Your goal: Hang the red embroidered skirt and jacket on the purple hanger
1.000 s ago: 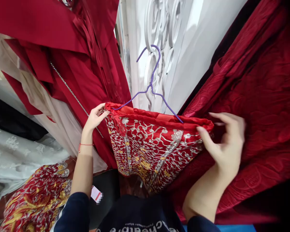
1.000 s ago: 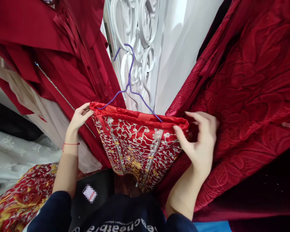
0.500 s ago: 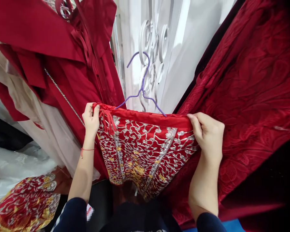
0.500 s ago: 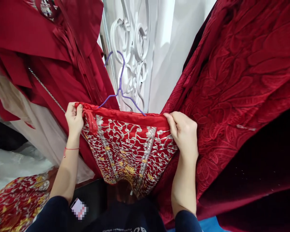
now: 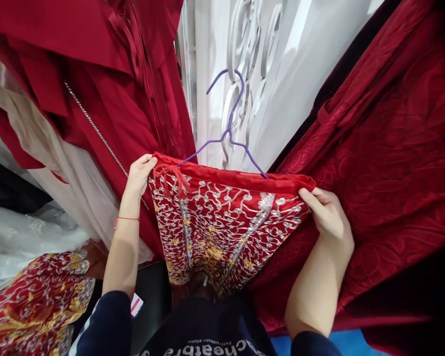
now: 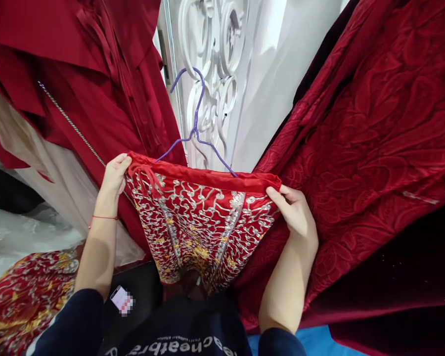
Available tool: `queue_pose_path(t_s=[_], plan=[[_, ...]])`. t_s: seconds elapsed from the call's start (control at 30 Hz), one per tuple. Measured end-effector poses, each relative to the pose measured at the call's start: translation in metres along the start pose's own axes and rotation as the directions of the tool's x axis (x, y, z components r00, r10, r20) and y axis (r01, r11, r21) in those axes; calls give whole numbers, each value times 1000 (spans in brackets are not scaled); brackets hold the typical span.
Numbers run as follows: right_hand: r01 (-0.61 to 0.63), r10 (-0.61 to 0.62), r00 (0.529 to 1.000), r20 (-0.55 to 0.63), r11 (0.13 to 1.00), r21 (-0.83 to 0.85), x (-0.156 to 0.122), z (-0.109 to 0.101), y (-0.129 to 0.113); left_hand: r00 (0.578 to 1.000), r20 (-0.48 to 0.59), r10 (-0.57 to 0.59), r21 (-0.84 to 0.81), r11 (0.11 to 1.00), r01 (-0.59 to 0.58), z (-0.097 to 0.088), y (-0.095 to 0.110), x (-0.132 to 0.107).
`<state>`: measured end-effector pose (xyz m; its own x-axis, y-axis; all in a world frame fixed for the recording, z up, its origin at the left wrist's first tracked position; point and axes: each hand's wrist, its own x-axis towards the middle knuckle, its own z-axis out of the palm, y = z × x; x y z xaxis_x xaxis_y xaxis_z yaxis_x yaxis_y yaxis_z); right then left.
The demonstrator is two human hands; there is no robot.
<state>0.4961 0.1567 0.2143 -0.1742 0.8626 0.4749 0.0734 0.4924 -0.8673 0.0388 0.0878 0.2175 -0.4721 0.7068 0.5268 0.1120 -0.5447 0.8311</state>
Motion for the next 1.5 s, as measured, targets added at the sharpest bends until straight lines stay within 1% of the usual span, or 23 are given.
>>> queue_pose_path(t_s=[0.07,0.13,0.2,0.23,0.3,0.37,0.4,0.47,0.5,0.53,0.57,0.67,0.73,0.8,0.83,0.9,0.93,1.0,1.13,1.23,1.37,1.47,1.5], plan=[[-2,0,1000,27,998,61,0,0,4,999,-41,-10,-55,998,8,-2,-11,-4],[7,-11,999,34,995,99,0,4,4,993,-112,23,-78,996,-32,-3,-21,-9],[66,-64,997,-36,995,68,-1,9,1,980,-177,93,-51,993,-103,-3,-25,-14],[116,-115,989,-93,993,1,-2,12,-1,973,-193,124,-29,991,-132,-4,-26,-16],[211,-255,947,-198,953,-218,-3,19,-4,970,-189,153,8,988,-154,-5,-26,-17],[263,-398,884,-245,858,-442,-3,27,-4,972,-182,146,32,989,-143,-6,-26,-17],[273,-458,849,-265,808,-522,-3,31,-4,974,-179,137,43,990,-131,-7,-25,-18],[272,-542,782,-307,741,-614,-1,39,-2,980,-165,115,64,992,-106,-9,-26,-19],[264,-559,764,-321,725,-636,-1,42,-1,982,-155,106,72,993,-96,-10,-25,-20],[255,-561,760,-328,722,-644,0,43,-1,984,-145,100,79,993,-90,-11,-25,-20],[246,-550,767,-330,728,-640,0,43,-1,986,-132,99,88,992,-88,-12,-23,-20],[256,-500,804,-323,781,-570,-2,35,-2,988,-68,139,152,980,-128,-12,-10,-15],[287,-459,835,-303,834,-471,-4,29,-2,983,-15,181,221,960,-173,-6,2,-11],[306,-436,852,-288,863,-401,-6,26,-2,977,4,212,274,940,-205,4,11,-8],[305,-435,849,-299,866,-396,-6,26,-2,974,-7,227,283,935,-216,10,13,-8],[290,-460,813,-358,852,-436,-7,30,-1,964,-62,257,270,935,-231,21,14,-8],[283,-476,789,-388,842,-459,-7,33,-1,958,-96,269,257,937,-237,25,12,-8],[272,-484,771,-415,838,-472,-6,37,-2,950,-146,275,234,943,-236,31,8,-8],[257,-459,794,-398,847,-465,-7,37,-2,953,-161,255,224,950,-217,32,0,-10],[233,-453,803,-387,836,-497,-8,33,0,949,-160,271,277,935,-220,30,-1,-16],[214,-462,795,-393,820,-530,-2,34,7,942,-146,303,346,908,-238,31,-2,-18],[201,-455,788,-415,828,-524,1,36,8,942,-120,315,374,893,-251,32,-7,-13],[189,-438,793,-423,837,-514,-2,35,6,945,-102,310,374,892,-253,31,-8,-10]])
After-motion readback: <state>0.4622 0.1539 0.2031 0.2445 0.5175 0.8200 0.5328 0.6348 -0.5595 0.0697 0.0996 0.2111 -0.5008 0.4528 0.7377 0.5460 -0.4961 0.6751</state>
